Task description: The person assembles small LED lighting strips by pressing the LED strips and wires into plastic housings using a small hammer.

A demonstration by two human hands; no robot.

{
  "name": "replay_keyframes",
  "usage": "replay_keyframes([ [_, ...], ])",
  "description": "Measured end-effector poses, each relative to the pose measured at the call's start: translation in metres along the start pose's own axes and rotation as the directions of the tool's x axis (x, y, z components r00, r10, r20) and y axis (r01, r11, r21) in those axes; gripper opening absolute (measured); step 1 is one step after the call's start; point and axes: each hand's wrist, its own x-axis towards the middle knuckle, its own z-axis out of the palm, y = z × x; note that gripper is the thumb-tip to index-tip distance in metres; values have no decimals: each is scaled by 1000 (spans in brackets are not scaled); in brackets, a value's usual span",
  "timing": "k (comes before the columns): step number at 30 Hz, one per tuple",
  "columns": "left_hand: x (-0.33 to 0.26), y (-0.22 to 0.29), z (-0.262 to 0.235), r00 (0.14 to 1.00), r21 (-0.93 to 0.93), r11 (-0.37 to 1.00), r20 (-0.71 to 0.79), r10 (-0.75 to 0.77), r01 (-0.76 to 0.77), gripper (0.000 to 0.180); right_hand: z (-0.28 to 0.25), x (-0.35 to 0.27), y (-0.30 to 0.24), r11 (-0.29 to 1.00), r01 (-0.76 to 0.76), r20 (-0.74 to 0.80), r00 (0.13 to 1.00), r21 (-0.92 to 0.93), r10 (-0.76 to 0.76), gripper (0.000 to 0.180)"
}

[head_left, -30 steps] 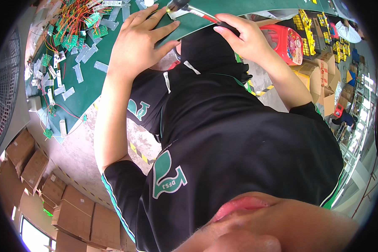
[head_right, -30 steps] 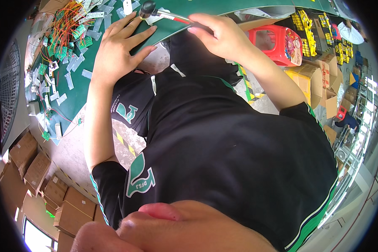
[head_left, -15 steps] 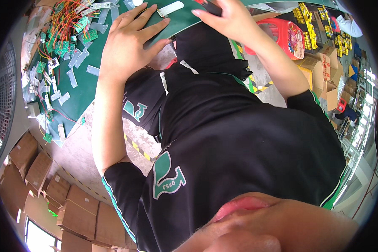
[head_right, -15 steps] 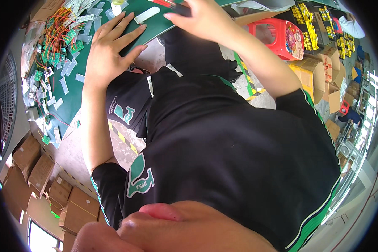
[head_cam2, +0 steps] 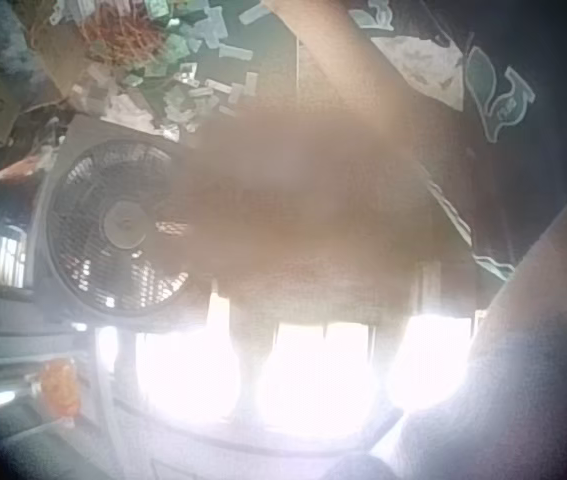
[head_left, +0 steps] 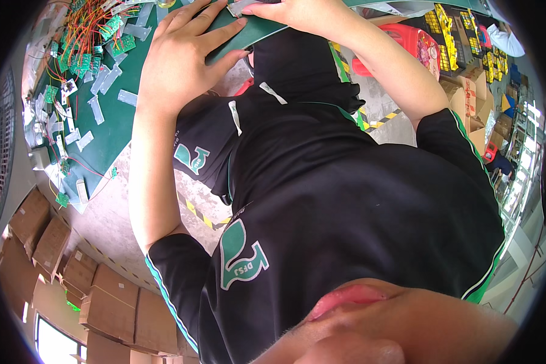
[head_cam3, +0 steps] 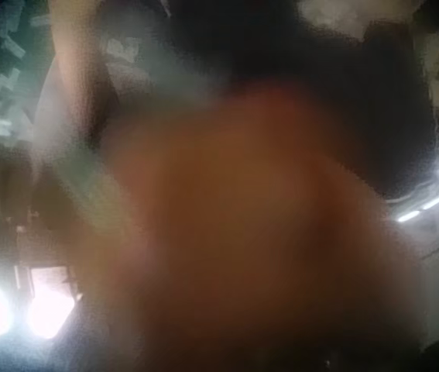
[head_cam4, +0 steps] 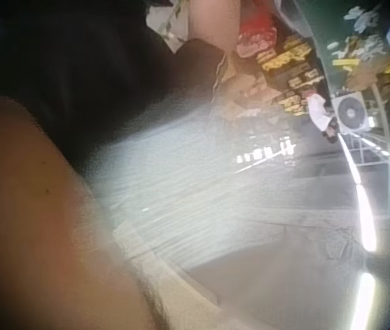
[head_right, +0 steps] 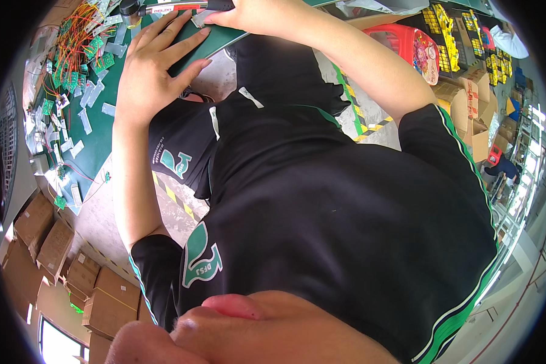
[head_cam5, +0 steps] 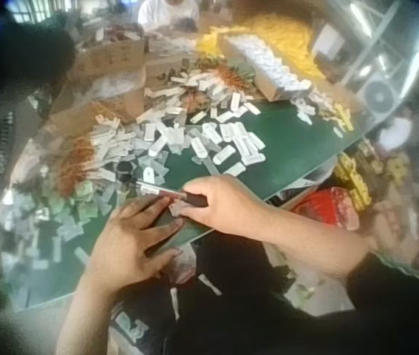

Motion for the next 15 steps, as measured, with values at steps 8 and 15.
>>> replay_keyframes([
  [8, -1, 0, 2, 999, -23, 999, 14, -36, 37, 45, 2, 1, 0, 998, 29, 23, 999, 59, -31, 24],
  [15, -2, 1, 2, 1000, 14, 1000, 1, -21, 21, 45, 0, 0, -2, 995, 16, 17, 1000, 100, -18, 23],
])
